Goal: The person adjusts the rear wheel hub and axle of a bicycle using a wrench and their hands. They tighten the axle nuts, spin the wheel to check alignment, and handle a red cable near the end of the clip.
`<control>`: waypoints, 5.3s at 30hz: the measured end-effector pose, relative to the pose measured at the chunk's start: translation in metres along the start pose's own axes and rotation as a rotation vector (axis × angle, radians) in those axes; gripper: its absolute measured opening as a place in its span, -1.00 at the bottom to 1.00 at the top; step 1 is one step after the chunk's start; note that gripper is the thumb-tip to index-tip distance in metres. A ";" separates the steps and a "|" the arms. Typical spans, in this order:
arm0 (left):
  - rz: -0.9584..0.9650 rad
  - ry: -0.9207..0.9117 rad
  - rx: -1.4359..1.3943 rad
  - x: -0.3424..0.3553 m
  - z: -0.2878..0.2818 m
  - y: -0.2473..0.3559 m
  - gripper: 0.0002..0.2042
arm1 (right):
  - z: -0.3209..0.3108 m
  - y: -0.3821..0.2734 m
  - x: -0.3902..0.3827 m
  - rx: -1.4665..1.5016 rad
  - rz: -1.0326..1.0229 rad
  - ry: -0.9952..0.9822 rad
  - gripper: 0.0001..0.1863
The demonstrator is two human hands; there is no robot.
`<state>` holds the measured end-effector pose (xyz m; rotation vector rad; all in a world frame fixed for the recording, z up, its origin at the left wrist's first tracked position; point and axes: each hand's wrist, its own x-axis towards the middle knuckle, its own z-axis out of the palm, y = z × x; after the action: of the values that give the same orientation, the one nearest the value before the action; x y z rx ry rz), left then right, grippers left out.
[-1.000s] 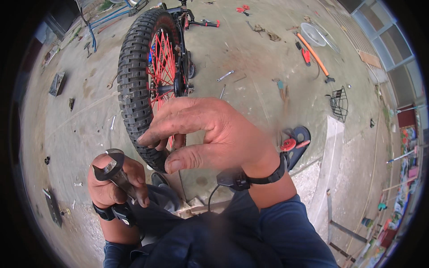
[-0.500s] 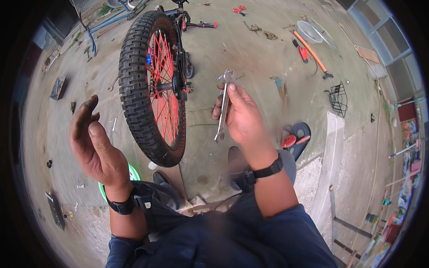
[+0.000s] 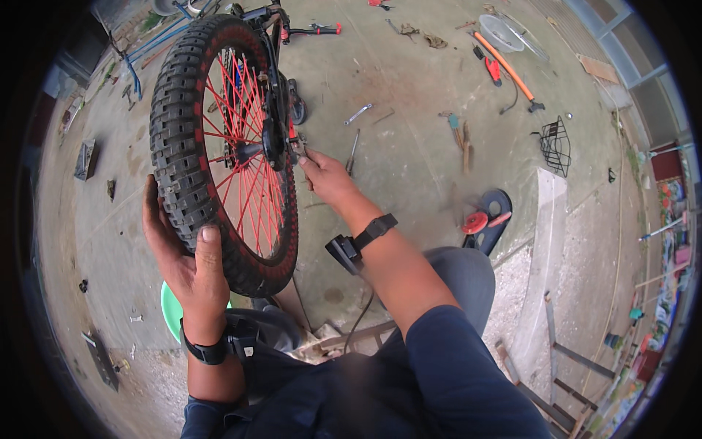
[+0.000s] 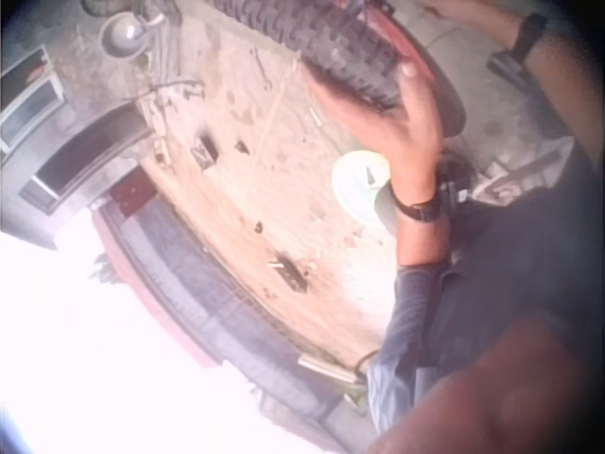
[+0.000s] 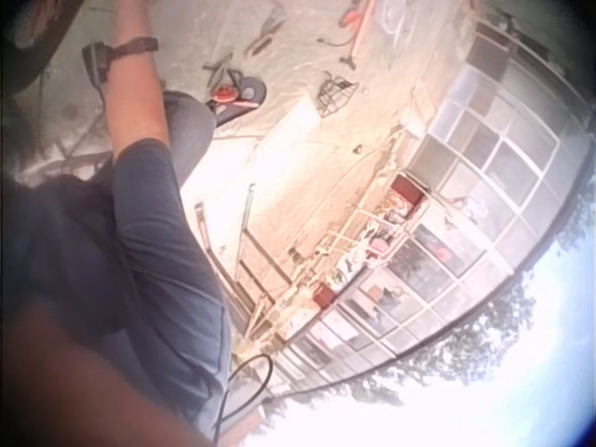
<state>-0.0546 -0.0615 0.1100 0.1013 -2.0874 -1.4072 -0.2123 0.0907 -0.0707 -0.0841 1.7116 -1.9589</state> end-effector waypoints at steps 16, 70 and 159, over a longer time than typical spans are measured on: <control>-0.033 0.027 -0.070 -0.002 0.003 -0.002 -0.01 | -0.007 0.037 0.037 -0.292 -0.319 0.011 -0.48; -0.025 0.034 -0.072 -0.003 0.004 -0.004 0.00 | 0.021 0.002 -0.031 0.183 0.073 0.099 -0.56; -0.033 0.014 -0.102 -0.007 0.003 -0.007 0.02 | 0.026 -0.012 -0.018 0.125 0.108 0.166 -0.63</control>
<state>-0.0523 -0.0590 0.0999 0.1045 -2.0071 -1.5251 -0.1911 0.0753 -0.0492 0.2172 1.6528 -2.0341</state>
